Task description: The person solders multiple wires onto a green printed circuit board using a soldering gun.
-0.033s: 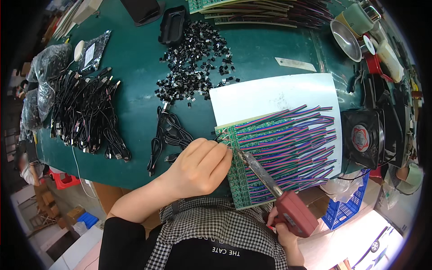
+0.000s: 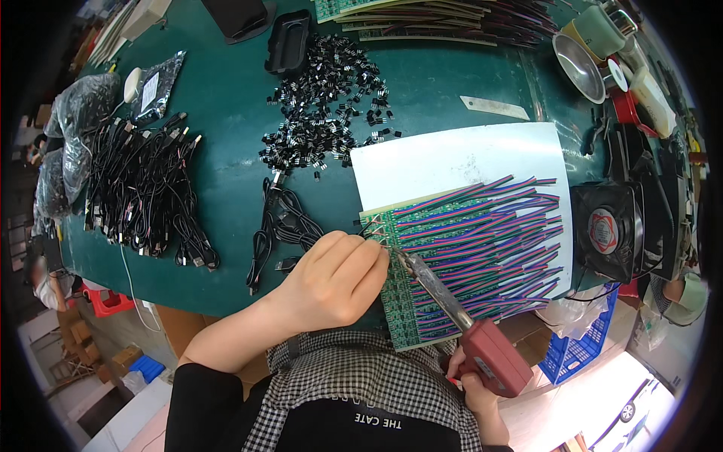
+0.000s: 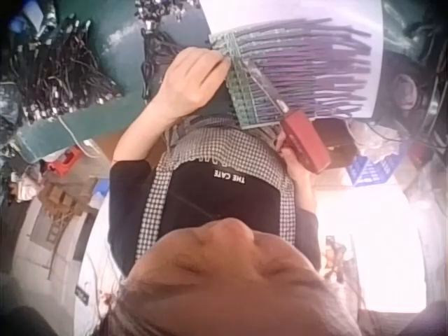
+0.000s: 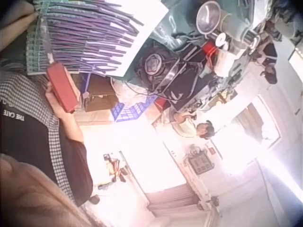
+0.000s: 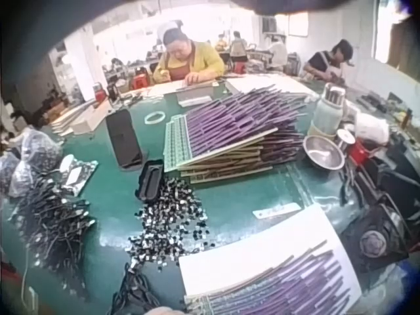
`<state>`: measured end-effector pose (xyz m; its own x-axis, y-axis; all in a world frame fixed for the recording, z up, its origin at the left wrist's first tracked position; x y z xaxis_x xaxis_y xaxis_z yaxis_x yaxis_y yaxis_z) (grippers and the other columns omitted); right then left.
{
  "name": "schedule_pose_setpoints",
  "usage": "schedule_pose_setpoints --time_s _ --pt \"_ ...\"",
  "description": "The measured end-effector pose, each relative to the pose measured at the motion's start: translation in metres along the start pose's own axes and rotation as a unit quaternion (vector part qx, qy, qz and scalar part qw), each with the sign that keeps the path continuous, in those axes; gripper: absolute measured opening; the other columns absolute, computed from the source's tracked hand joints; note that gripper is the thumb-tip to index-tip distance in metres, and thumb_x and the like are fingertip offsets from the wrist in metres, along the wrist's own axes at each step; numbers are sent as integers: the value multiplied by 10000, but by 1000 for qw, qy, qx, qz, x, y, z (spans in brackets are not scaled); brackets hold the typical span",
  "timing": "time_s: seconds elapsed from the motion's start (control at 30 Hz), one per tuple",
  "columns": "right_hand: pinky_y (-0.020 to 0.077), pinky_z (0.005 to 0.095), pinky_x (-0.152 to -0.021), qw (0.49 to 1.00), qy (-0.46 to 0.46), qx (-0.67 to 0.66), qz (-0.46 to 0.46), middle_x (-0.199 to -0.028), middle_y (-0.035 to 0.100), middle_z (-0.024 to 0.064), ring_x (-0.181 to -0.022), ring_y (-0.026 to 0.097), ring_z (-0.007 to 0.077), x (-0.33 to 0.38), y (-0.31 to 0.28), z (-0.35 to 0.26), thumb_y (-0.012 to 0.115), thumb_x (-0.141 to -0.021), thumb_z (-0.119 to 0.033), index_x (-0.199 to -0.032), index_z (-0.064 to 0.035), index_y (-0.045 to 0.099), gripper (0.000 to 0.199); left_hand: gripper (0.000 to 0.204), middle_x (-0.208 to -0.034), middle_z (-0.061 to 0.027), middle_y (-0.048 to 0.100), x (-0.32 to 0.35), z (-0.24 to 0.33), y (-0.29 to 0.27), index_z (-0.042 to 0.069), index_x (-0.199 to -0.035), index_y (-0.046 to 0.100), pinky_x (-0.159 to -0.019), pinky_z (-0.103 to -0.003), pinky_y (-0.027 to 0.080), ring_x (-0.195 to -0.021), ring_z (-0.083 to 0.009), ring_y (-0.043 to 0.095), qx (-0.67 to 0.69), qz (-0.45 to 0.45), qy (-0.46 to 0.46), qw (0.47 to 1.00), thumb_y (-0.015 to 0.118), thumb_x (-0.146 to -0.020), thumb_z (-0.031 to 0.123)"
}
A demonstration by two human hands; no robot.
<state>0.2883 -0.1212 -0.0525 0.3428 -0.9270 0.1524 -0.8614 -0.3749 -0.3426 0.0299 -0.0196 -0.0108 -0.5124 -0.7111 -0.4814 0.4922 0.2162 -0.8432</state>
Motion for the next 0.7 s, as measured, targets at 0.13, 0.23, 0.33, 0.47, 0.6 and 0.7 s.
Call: schedule_pose_setpoints --time_s 0.13,0.23,0.33,0.47,0.6,0.7 --pt "514 239 -600 983 85 -155 40 -778 658 76 -620 630 124 -3 2 -1 724 -623 51 -1173 128 554 581 232 -857 -124 592 -1 1 1 -73 -864 647 -650 -330 500 -745 -231 591 -7 -16 2 1000 667 -648 9" --pt "512 237 -594 987 73 -141 30 -758 655 76 -613 626 123 1 2 5 730 -628 40 -1201 128 541 610 259 -861 -131 595 -1 1 1 -73 -882 656 -625 -332 499 -739 -242 596 -4 -19 -1 1000 678 -638 8" --pt "508 233 -585 986 70 -146 32 -763 660 81 -614 623 123 -1 2 1 723 -642 38 -1213 134 531 609 251 -861 -133 595 -2 2 0 -74 -880 656 -622 -331 497 -738 -242 597 -4 -25 -4 1000 681 -643 3" --pt "504 231 -571 948 143 -278 63 -807 669 96 -622 628 128 -13 1 -15 709 -665 34 -1206 131 532 577 239 -858 -133 595 -3 3 0 -74 -877 656 -618 -330 495 -736 -241 598 1 -32 -8 999 684 -651 -3" --pt "503 231 -562 958 145 -239 66 -873 680 115 -633 634 133 -9 -1 -13 692 -667 60 -1201 129 529 563 195 -823 -97 567 -3 2 1 -60 -830 633 -678 -318 494 -745 -206 575 -22 -22 2 1000 651 -652 16" --pt "504 226 -558 971 114 -204 44 -931 685 137 -644 634 134 -6 0 -12 694 -668 83 -1209 136 516 572 197 -829 -96 569 -4 2 0 -59 -834 634 -679 -316 495 -745 -205 575 -21 -27 2 999 651 -652 17"
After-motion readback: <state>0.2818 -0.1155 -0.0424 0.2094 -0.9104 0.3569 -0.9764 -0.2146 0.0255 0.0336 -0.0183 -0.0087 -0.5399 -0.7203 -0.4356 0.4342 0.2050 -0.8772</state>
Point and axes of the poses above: each hand's wrist, its own x-axis away from the middle knuckle, its own y-axis out of the palm, z = x × y, the point moved 4 cm from there along -x, towards the middle knuckle
